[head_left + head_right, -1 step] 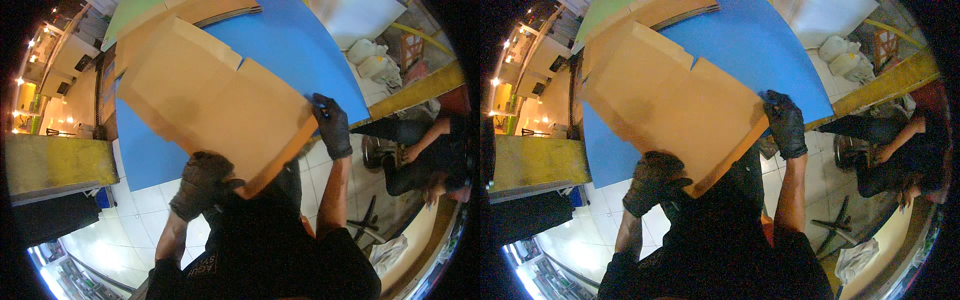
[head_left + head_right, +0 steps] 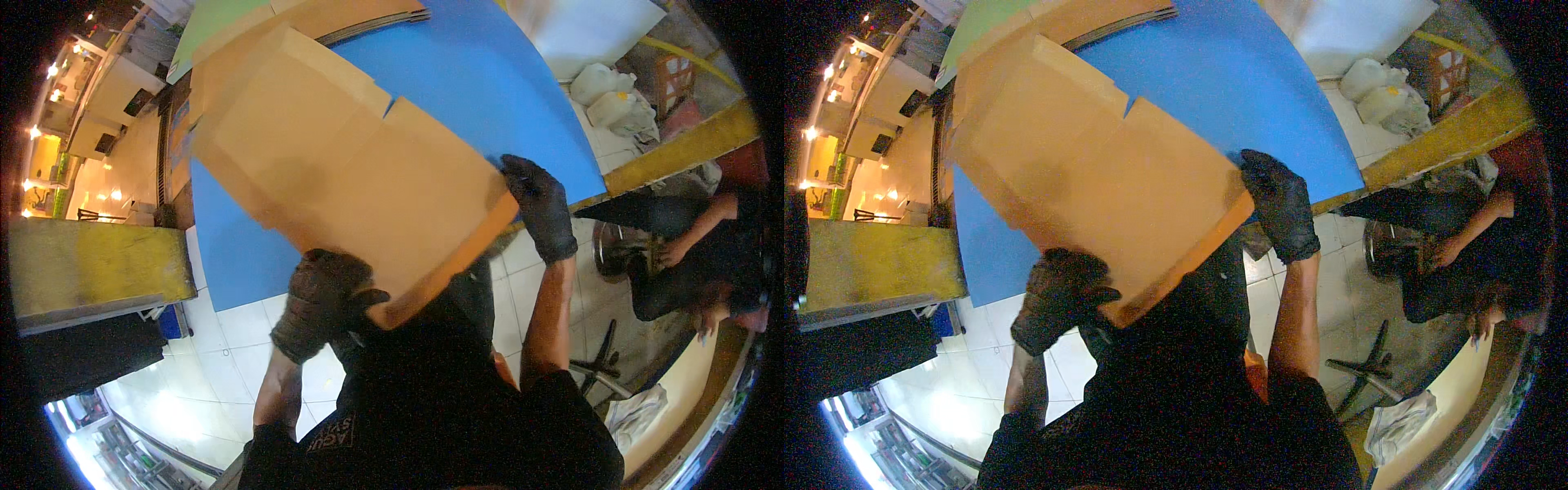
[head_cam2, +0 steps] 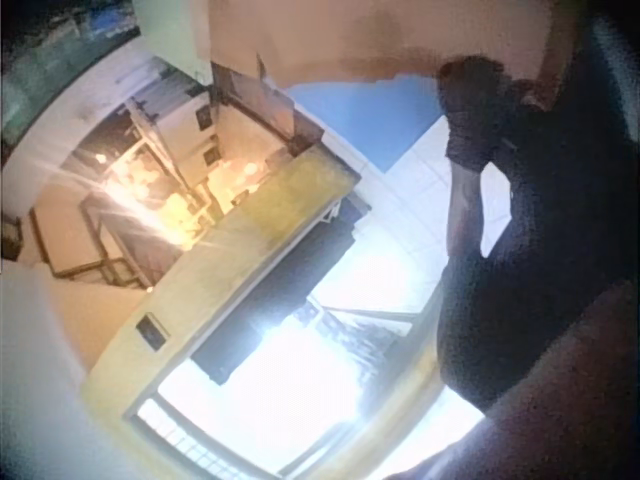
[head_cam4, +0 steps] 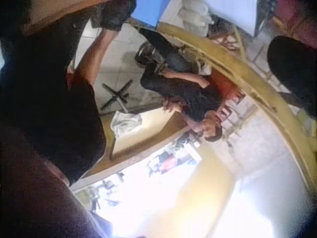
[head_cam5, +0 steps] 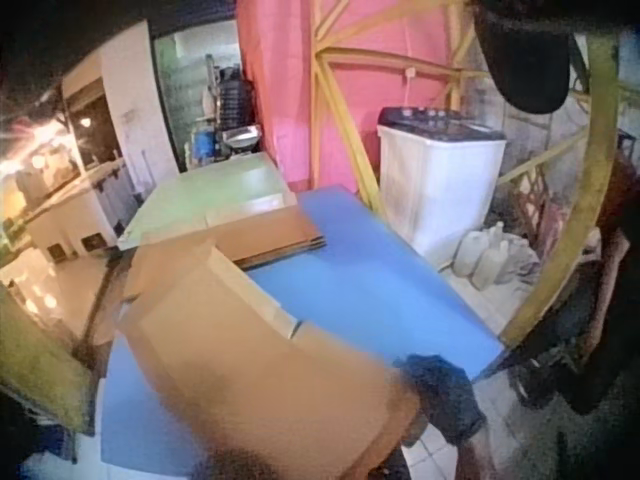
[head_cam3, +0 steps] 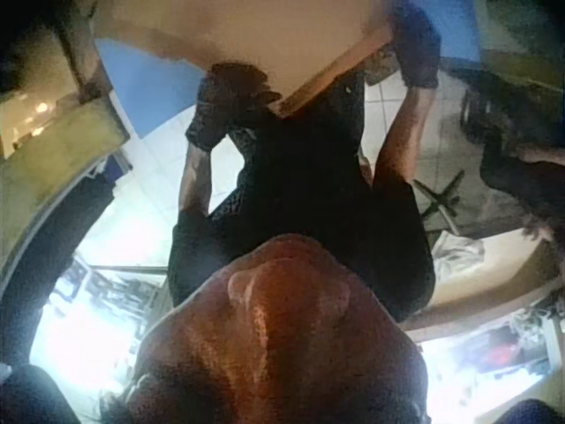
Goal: The person assembles flat-packed cardboard boxes on a blue work surface. They fold the flaps and tuck the tabs to form the box structure, handling each unit individually. The person stacks the completed boxes on the table.
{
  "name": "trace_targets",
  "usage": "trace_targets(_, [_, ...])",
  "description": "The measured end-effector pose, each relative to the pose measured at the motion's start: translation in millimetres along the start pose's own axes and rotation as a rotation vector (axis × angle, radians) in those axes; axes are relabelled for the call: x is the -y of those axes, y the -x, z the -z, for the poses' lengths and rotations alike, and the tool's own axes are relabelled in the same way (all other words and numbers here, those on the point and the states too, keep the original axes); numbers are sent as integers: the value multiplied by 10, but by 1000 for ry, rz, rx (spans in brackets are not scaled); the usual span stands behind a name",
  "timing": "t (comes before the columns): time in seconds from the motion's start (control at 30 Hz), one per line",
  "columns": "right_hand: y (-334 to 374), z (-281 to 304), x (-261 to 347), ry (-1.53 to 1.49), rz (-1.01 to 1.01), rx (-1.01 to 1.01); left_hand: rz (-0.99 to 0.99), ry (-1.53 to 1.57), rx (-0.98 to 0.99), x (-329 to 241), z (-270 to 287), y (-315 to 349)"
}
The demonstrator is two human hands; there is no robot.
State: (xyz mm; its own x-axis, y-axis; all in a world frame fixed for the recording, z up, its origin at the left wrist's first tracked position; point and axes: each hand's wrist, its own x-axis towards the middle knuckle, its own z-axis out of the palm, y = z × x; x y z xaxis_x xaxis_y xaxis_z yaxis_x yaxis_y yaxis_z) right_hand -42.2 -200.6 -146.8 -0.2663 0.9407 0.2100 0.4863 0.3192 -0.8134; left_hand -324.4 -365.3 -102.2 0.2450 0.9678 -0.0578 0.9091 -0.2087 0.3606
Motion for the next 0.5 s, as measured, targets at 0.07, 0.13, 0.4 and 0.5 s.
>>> trace_targets(0.07, [75, -22, 250, -139, -168, 178, 131, -23, -42, 24, 82, 104])
trace_targets(0.13, [132, -153, 427, -228, -172, 356, 49, -61, -213, -114, 80, 83])
trace_targets(0.4, [517, -717, 573, -107, -37, 500, 99, -137, -102, -702, -393, -154])
trace_targets(0.5, [579, -840, 512, -297, -197, 524, 56, -164, -190, -669, -434, -58])
